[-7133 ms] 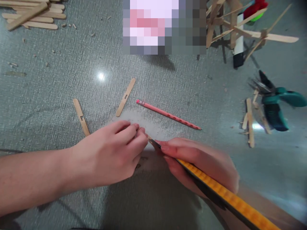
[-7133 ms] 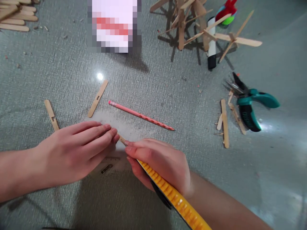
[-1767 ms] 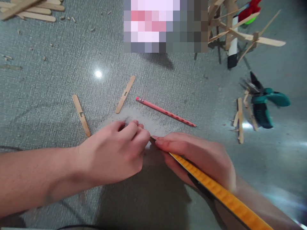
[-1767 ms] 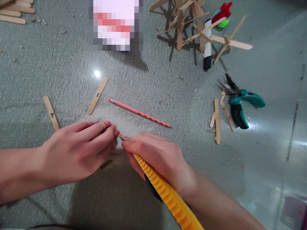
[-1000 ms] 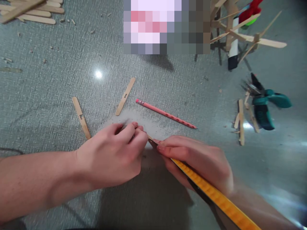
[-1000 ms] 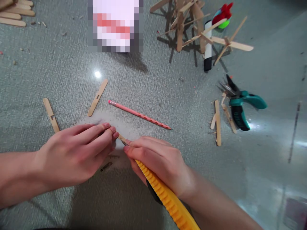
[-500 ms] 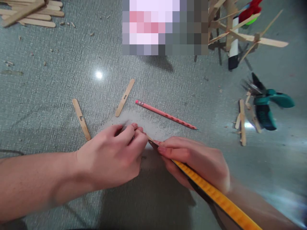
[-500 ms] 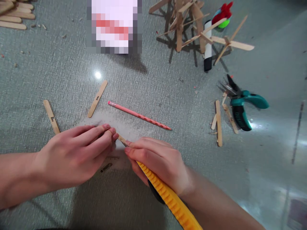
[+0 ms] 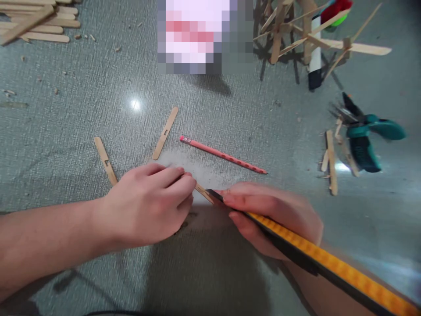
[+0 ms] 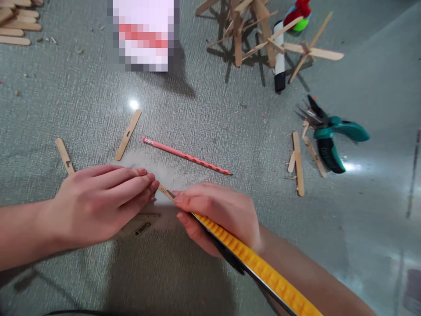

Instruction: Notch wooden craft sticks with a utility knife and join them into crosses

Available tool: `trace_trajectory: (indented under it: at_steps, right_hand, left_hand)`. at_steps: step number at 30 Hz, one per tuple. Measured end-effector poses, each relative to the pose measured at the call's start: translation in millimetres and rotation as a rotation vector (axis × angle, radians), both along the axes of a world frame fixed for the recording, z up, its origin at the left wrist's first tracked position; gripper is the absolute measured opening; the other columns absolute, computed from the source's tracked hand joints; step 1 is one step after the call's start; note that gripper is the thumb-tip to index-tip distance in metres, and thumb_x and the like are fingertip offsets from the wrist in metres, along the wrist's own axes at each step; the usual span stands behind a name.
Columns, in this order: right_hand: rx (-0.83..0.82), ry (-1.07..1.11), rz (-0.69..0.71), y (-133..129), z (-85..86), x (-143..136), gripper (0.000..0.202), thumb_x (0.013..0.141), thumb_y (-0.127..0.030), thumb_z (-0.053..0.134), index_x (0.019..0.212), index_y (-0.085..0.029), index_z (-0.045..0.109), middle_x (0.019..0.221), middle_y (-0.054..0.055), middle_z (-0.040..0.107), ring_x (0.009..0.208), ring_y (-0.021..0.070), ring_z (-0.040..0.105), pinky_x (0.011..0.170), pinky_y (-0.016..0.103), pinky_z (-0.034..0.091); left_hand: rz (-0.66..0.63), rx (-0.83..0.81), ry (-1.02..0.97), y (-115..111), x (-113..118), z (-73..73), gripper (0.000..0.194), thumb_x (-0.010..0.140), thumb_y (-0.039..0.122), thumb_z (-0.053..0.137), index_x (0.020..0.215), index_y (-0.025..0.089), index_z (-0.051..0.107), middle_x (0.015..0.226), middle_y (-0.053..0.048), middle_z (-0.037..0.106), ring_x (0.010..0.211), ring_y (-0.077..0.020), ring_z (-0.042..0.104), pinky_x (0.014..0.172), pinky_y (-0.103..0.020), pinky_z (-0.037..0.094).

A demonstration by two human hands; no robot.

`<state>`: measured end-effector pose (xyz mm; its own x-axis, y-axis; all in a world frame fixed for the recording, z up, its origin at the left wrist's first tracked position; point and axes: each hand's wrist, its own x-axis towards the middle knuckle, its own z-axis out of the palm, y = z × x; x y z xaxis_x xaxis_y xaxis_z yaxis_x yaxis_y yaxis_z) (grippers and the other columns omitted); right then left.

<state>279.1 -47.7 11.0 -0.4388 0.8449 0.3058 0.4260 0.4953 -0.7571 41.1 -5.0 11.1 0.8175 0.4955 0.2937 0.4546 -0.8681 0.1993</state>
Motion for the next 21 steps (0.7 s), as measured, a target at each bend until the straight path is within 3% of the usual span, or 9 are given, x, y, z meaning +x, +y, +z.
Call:
trace_trajectory:
  at_steps: [3, 8, 14, 21]
  right_hand:
    - [-0.032, 0.011, -0.002, 2, 0.1, 1, 0.023, 0.089, -0.009, 0.056, 0.108, -0.022, 0.062, 0.088, 0.007, 0.075, 0.077, 0.0177, 0.073, 0.066, 0.028, 0.062]
    - [-0.042, 0.025, 0.039, 5, 0.3, 1, 0.024, 0.086, -0.017, 0.067, 0.109, -0.022, 0.062, 0.086, 0.006, 0.074, 0.074, 0.0185, 0.073, 0.062, 0.028, 0.061]
    - [-0.05, 0.032, 0.011, 3, -1.3, -1, 0.029, 0.084, -0.006, 0.061, 0.107, -0.023, 0.063, 0.086, 0.003, 0.075, 0.075, 0.0152, 0.073, 0.065, 0.026, 0.061]
    - [-0.055, 0.072, -0.013, 1, -3.6, 0, 0.026, 0.083, -0.008, 0.061, 0.106, -0.021, 0.062, 0.093, 0.005, 0.075, 0.082, 0.0161, 0.073, 0.069, 0.027, 0.061]
  left_hand:
    - [0.025, -0.068, 0.01, 6, -2, -1.2, 0.019, 0.096, 0.018, 0.054, 0.093, 0.019, 0.073, 0.082, 0.003, 0.073, 0.074, -0.0135, 0.067, 0.065, -0.029, 0.052]
    - [-0.041, -0.094, 0.012, 15, -3, -1.5, 0.021, 0.098, 0.021, 0.051, 0.095, 0.019, 0.071, 0.087, -0.001, 0.071, 0.078, -0.0165, 0.062, 0.063, -0.032, 0.046]
    - [-0.048, -0.233, -0.009, 19, -1, -3.4, 0.021, 0.1, 0.023, 0.048, 0.099, 0.019, 0.069, 0.1, -0.003, 0.069, 0.09, -0.0173, 0.059, 0.078, -0.033, 0.044]
    - [-0.056, -0.221, -0.01, 18, 1, -6.7, 0.022, 0.101, 0.022, 0.045, 0.096, 0.016, 0.066, 0.1, -0.005, 0.067, 0.095, -0.0191, 0.058, 0.08, -0.034, 0.04]
